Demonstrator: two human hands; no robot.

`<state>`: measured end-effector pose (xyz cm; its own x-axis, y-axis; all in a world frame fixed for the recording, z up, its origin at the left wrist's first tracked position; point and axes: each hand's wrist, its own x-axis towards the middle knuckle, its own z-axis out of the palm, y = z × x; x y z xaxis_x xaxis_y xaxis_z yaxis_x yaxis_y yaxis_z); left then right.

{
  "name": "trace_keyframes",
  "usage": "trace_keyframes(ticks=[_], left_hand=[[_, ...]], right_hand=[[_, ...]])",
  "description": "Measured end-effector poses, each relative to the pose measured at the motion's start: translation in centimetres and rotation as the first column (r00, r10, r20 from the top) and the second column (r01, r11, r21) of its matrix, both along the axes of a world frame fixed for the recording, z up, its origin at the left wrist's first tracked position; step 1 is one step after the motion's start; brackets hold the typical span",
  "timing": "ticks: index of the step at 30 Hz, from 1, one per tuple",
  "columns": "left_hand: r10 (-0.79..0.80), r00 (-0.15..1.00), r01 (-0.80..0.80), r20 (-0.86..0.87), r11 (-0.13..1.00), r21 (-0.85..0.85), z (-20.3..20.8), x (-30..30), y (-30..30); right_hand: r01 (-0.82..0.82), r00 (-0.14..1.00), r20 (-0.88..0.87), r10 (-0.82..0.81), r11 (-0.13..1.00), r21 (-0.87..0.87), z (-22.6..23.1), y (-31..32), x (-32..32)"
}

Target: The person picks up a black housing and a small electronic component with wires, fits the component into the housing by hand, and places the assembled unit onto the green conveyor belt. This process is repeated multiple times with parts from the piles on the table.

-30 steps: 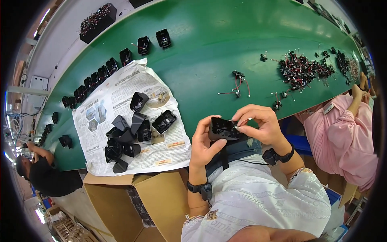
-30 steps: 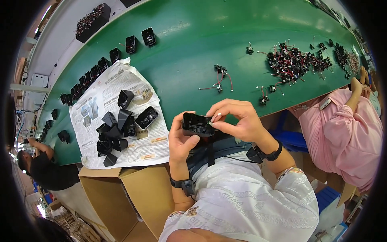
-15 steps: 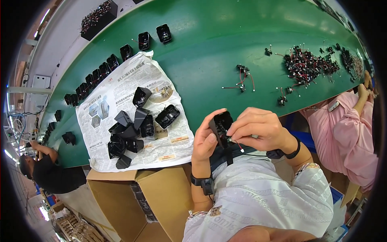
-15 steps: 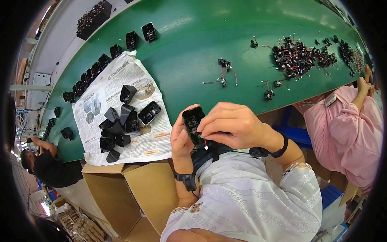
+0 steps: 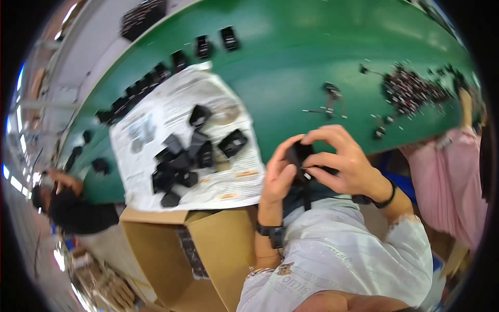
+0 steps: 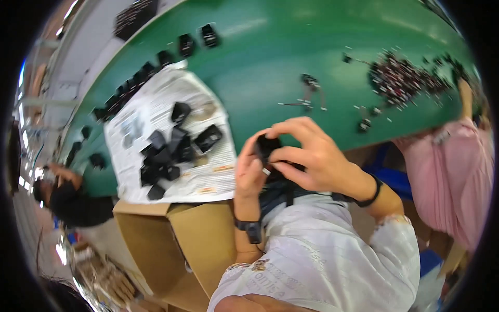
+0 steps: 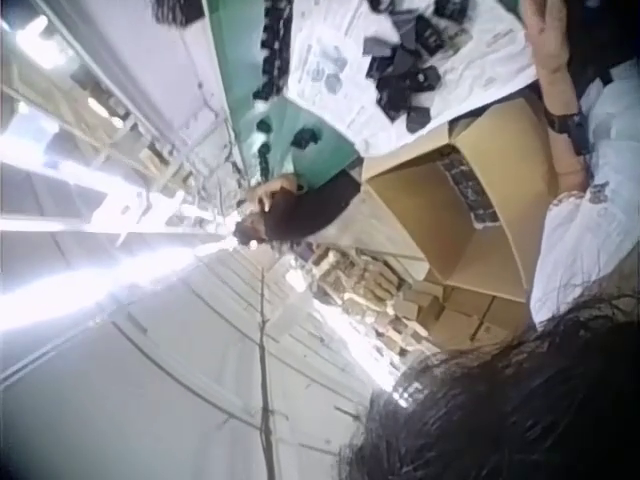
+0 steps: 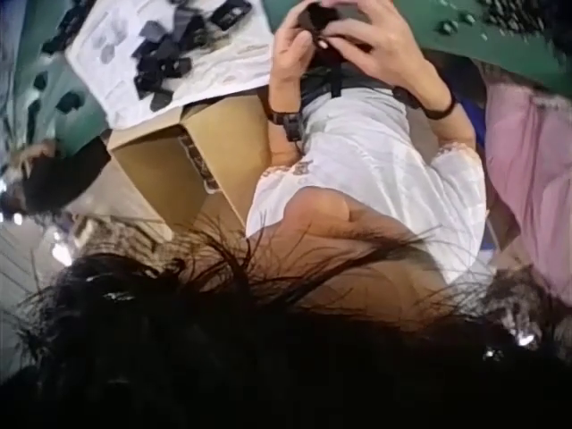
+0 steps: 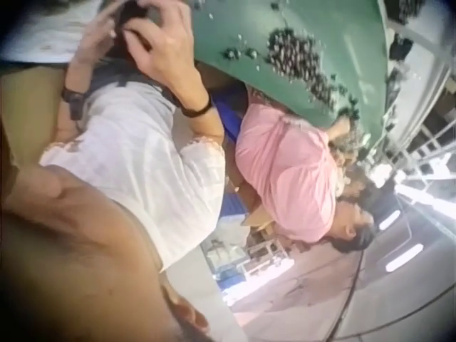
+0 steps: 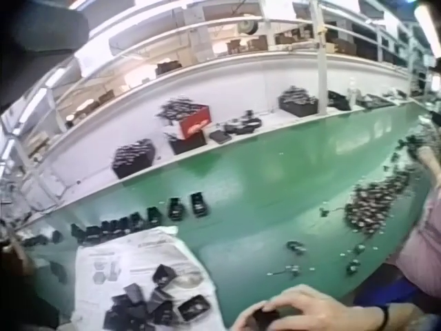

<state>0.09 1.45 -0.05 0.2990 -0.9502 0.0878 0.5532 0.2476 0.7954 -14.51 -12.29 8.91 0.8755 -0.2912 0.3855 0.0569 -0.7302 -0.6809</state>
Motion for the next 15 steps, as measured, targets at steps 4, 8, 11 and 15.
trace_keyframes(ticks=[4, 8, 11, 15], left_hand=[[0.034, 0.982, -0.033, 0.185, 0.999, -0.005, -0.6, -0.1, -1.1], [-0.028, 0.999, 0.029, 0.036, 0.999, -0.029, 1.0, 0.1, -0.6], [0.092, 0.991, -0.092, 0.095, 0.996, -0.002, 3.6, 1.6, 0.3], [0.520, 0.357, -0.698, 0.776, 0.701, -0.149, 4.0, 3.8, 1.5]], right_hand=[[0.007, 0.993, -0.115, -0.010, 1.000, -0.029, -0.1, -0.2, -0.3], [-0.093, 0.985, -0.149, 0.090, 0.995, -0.017, 1.4, -1.0, 0.5], [-0.265, 0.962, -0.128, 0.241, 0.938, -0.225, 3.6, -3.4, 3.5], [-0.081, 0.993, -0.109, 0.037, 0.898, -0.432, 3.0, -12.9, 10.9]])
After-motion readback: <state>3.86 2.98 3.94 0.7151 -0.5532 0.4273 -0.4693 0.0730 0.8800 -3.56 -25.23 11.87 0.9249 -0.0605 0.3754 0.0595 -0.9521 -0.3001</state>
